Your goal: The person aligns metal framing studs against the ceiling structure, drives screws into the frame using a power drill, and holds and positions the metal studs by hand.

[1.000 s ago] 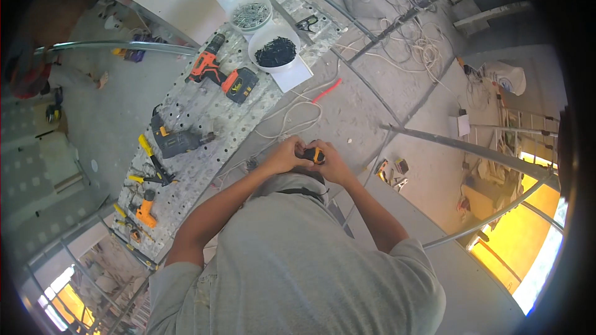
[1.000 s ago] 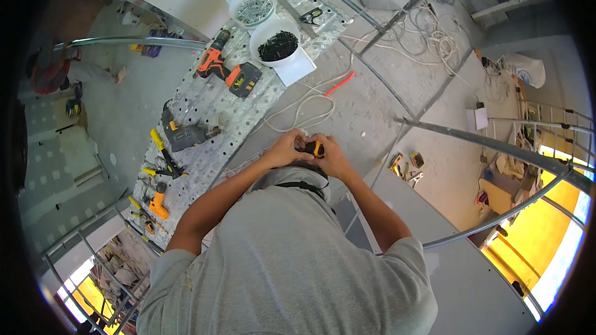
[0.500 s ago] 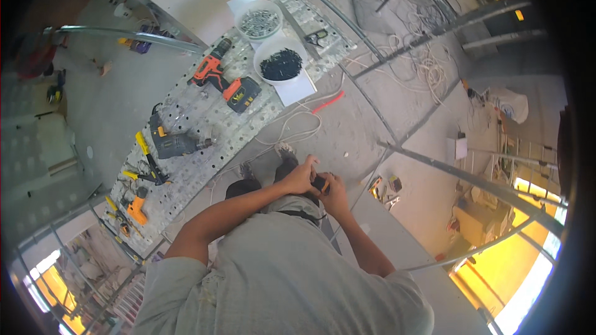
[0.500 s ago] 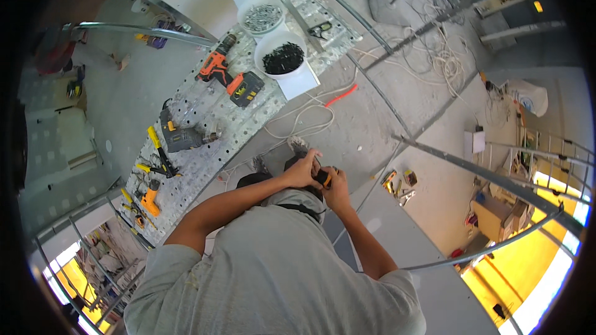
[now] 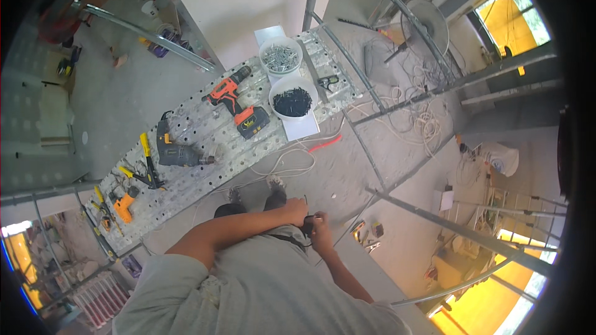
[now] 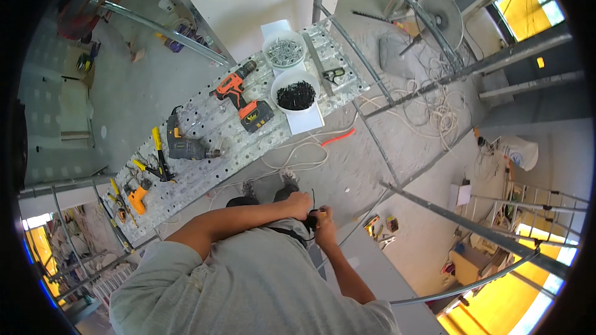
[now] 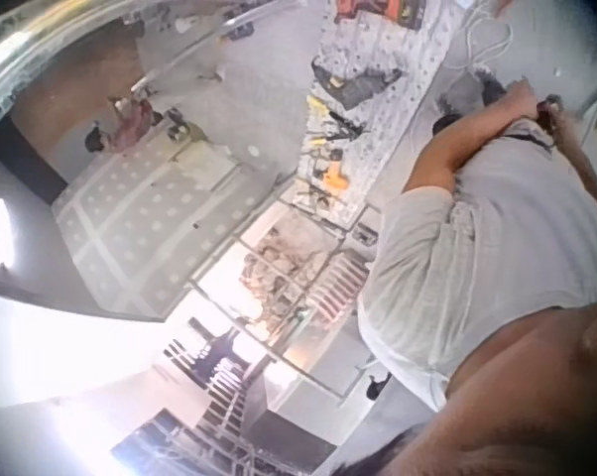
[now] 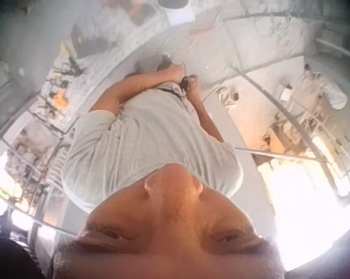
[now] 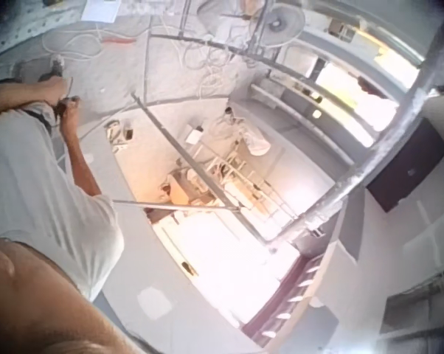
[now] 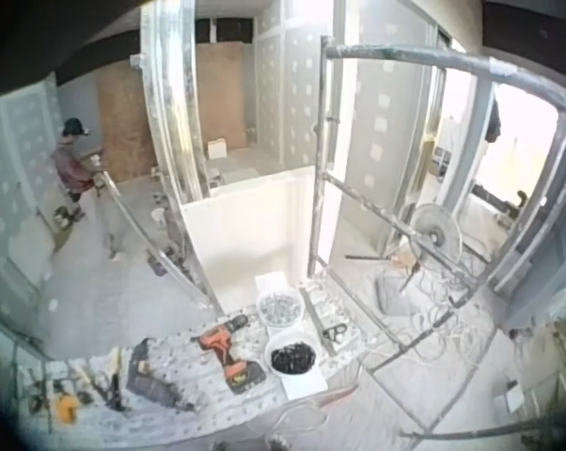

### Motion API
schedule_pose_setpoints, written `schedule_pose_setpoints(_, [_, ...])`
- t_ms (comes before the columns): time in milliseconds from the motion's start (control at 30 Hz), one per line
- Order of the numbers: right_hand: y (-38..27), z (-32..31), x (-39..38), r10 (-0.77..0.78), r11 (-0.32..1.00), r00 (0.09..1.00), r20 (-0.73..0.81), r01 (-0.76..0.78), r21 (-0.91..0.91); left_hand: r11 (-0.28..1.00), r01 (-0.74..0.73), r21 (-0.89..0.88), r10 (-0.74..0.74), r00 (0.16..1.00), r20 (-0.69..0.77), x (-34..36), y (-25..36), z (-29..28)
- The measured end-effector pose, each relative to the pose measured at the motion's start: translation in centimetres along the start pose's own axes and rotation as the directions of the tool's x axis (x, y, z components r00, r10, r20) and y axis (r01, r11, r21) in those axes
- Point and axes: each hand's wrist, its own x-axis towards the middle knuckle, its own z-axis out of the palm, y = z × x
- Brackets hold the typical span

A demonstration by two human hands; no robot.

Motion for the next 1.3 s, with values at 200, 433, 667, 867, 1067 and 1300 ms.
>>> schedule_pose_setpoints(200, [-2.9,0.6,1.7,-0.007,0.985,0.995,0.095,0.023,-0.173,0.995,-0.057,0.083,0.078,0.959,-0.272,0.0,-0.2,-2.4])
schedule_pose_setpoints(433, [-3.0,2.0,4.5,0.223,0.974,0.971,0.086,-0.226,0.027,0.999,-0.052,0.017,0.054,0.929,-0.366,-1.1,-0.9,-4.1])
schedule_pose_setpoints(667, [0.7,0.9,6.6,-0.497,0.868,0.868,0.021,0.496,0.026,0.982,0.143,-0.125,-0.176,0.935,-0.309,-1.7,-1.2,-6.0])
schedule_pose_setpoints(867, [1.3,1.5,9.1,-0.467,0.849,0.882,0.059,0.429,0.308,0.981,0.103,-0.166,-0.153,0.933,-0.327,-2.3,-2.3,-5.5])
schedule_pose_setpoints(1067, [0.9,-0.1,11.7,-0.151,0.794,0.854,0.497,-0.195,0.576,0.998,-0.02,-0.059,-0.005,0.917,-0.399,-2.0,-1.8,-3.8])
schedule_pose_setpoints(1300, [2.1,0.1,12.2,-0.125,0.714,0.823,0.554,-0.313,0.626,0.984,-0.138,-0.116,0.058,0.85,-0.524,-3.2,-3.1,-3.7])
